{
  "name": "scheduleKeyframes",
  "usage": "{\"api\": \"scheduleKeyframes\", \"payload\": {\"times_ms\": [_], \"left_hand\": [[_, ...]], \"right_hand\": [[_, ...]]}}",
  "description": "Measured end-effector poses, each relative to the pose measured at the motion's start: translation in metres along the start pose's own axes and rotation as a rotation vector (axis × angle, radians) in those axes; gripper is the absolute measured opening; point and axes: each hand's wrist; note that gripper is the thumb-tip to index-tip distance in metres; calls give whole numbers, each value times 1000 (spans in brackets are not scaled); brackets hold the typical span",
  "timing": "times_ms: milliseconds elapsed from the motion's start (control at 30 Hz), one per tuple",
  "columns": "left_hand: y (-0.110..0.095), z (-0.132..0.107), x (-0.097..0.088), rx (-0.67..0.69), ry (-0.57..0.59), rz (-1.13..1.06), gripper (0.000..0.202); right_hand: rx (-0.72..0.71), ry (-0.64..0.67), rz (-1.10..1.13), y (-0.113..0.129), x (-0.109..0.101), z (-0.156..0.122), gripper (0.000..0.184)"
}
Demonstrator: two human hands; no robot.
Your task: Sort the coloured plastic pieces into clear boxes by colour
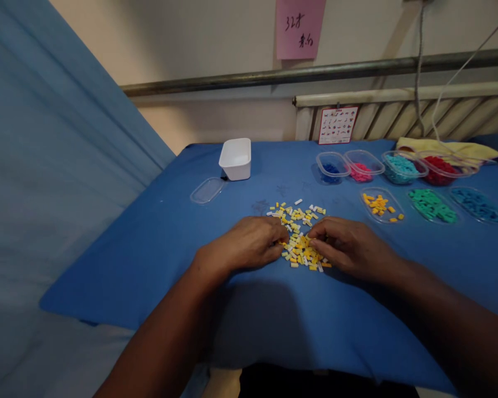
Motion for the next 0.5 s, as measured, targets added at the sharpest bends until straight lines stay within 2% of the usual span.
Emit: {"api": "scheduleKeyframes", "payload": {"times_ms": [333,500], "left_hand": [[21,-3,4,-71,-200,-60,20],[13,-3,1,-51,-151,-32,19]], "right_hand": [[36,-59,62,1,4,-4,13],[48,-73,71,2,5,-2,10]]}}
Point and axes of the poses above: each hand's wrist, its own z-axis towards the middle knuckle, its own x-axis out of the palm, y = z × x, and after that the axes turned 10 degrees about x, right-handed
